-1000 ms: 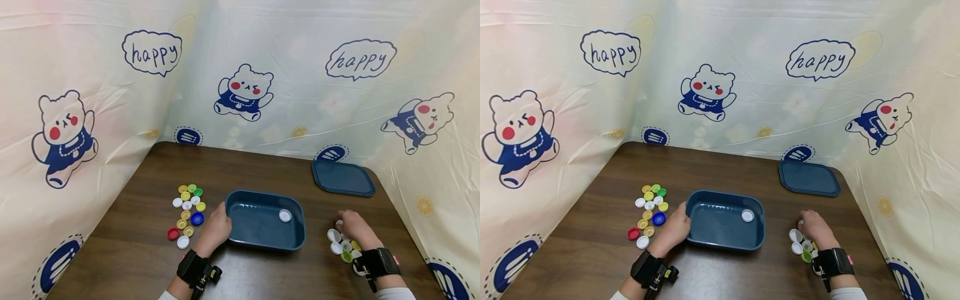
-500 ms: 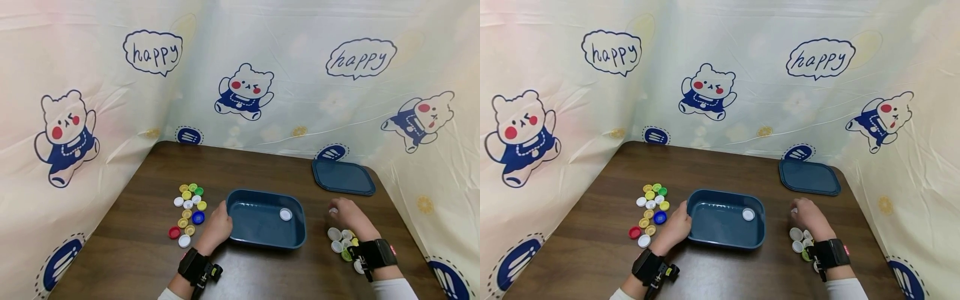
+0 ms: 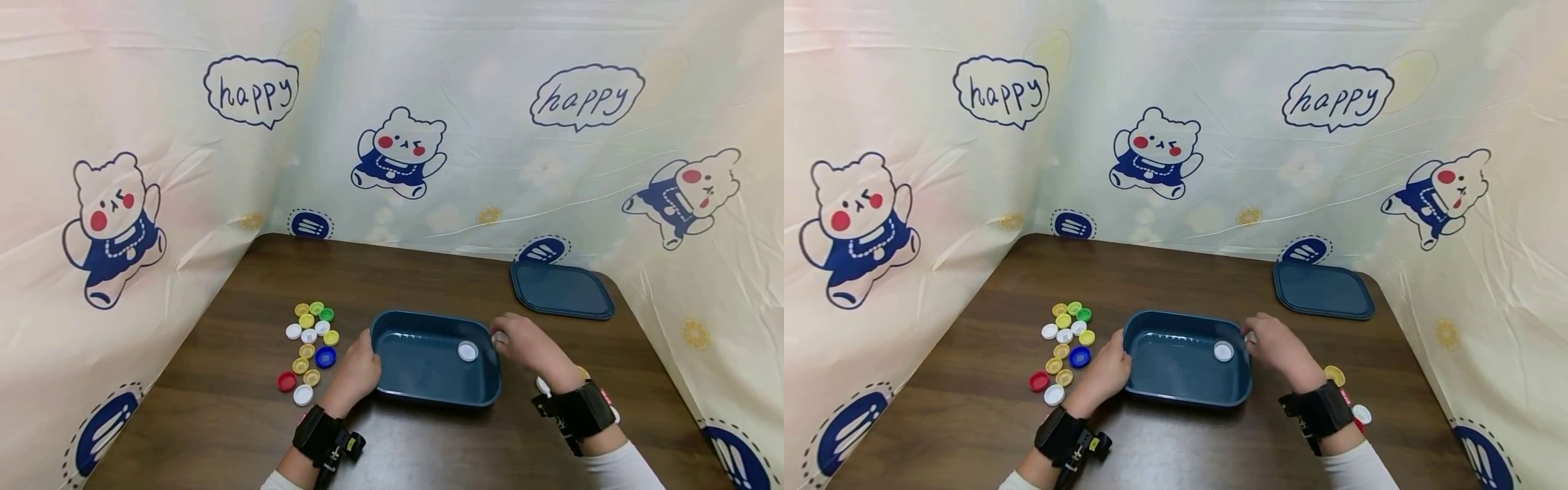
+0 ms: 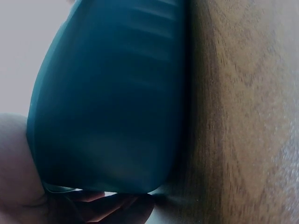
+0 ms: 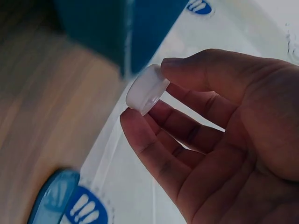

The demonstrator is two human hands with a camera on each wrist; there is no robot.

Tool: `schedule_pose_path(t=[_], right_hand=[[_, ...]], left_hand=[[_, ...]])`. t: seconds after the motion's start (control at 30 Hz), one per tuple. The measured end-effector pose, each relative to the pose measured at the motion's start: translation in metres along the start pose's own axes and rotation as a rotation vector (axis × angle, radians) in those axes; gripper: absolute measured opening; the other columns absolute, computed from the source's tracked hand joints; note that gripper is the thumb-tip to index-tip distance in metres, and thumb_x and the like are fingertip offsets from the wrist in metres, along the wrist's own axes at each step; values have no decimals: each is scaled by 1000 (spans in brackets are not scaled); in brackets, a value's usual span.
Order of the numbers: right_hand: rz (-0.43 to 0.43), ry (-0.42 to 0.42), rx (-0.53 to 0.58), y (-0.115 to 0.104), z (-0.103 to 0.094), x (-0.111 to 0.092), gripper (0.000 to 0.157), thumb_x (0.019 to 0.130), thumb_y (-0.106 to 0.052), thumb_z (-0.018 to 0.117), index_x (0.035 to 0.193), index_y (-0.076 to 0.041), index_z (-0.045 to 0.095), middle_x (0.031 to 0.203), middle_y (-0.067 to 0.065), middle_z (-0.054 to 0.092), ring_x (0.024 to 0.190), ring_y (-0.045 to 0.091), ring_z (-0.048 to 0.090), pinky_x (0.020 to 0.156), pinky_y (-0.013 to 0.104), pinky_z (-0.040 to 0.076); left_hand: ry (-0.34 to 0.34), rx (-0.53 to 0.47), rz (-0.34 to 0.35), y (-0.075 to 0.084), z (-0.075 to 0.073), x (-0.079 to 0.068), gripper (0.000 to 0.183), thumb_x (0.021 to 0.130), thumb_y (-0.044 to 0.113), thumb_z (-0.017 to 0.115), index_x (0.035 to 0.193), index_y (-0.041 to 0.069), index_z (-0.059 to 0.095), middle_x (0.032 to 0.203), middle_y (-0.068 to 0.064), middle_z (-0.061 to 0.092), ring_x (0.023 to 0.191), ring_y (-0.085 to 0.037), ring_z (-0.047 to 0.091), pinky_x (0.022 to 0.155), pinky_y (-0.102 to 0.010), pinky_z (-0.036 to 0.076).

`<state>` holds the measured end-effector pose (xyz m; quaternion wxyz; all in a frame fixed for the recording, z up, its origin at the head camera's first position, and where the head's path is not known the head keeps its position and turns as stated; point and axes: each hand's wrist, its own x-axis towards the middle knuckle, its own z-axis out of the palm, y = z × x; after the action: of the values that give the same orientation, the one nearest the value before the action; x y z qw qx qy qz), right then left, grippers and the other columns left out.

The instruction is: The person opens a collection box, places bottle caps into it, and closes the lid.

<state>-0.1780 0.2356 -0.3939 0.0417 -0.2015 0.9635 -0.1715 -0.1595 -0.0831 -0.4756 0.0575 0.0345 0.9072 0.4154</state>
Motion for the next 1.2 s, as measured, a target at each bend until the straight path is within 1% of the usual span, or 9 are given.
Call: schedule_pose_path(t=[0.13, 0.23, 0.33, 0.4, 0.57, 0.77, 0.87, 1.03, 1.2], right_hand=[[-53, -26, 6, -16, 8, 5, 13, 91, -2, 68, 103, -1, 70, 98, 9, 64, 86, 22, 59, 75, 40, 55], [-81, -36, 2, -23, 16, 7, 13, 90, -1, 69, 103, -1, 70, 97, 8, 63, 85, 20, 58, 74, 38, 54], [-91, -55, -11, -26, 27, 8, 14, 89, -1, 71, 103, -2, 70, 98, 7, 63, 85, 19, 58, 72, 36, 54], [-91, -85, -23, -27, 34, 8, 14, 90, 0, 70, 103, -2, 70, 98, 7, 63, 84, 18, 57, 72, 35, 54], [-89, -153, -50, -28, 46, 10, 11, 91, -3, 70, 102, -5, 70, 97, 6, 61, 81, 18, 54, 73, 37, 53], [-64, -166, -64, -28, 50, 11, 12, 91, -3, 71, 102, -6, 70, 98, 7, 62, 82, 18, 54, 75, 39, 54], [-65, -171, -69, -28, 51, 11, 13, 91, -4, 71, 103, -6, 70, 99, 7, 62, 82, 18, 54, 75, 39, 54], [-40, -187, -54, -29, 52, 12, 16, 91, -7, 73, 107, -6, 71, 101, 7, 62, 84, 18, 54, 77, 40, 54], [-61, -180, -39, -29, 49, 10, 17, 92, -7, 70, 109, -6, 71, 102, 6, 62, 84, 18, 54, 76, 39, 54]], left_hand=[[6, 3, 0, 0, 1, 0, 44, 102, 0, 45, 145, -7, 37, 141, -27, 53, 127, -40, 55, 100, -59, 49], [5, 6, 3, -1, 2, 0, 45, 102, 0, 46, 145, -8, 36, 141, -27, 52, 128, -40, 55, 100, -59, 49], [4, 7, 12, -1, 3, -1, 46, 102, 0, 46, 146, -8, 36, 141, -28, 52, 128, -41, 54, 100, -59, 49], [3, 11, 19, -2, 3, -1, 46, 102, 0, 46, 146, -8, 36, 141, -28, 52, 129, -41, 54, 100, -58, 49], [6, 13, 22, -2, 2, -2, 46, 101, 0, 47, 145, -9, 36, 140, -29, 52, 128, -42, 54, 100, -59, 49], [10, 13, 11, -1, 1, 0, 46, 101, 0, 47, 145, -8, 37, 139, -28, 53, 128, -41, 55, 100, -58, 49], [16, 12, 20, -1, 1, -1, 45, 101, 0, 47, 145, -8, 37, 138, -28, 54, 127, -41, 55, 99, -58, 49], [20, 10, 41, -3, 1, -1, 45, 101, -1, 46, 144, -8, 38, 137, -28, 54, 126, -41, 56, 98, -58, 50], [19, 14, 39, -4, 2, -1, 45, 101, -1, 46, 144, -9, 37, 138, -28, 54, 126, -41, 55, 99, -58, 50]])
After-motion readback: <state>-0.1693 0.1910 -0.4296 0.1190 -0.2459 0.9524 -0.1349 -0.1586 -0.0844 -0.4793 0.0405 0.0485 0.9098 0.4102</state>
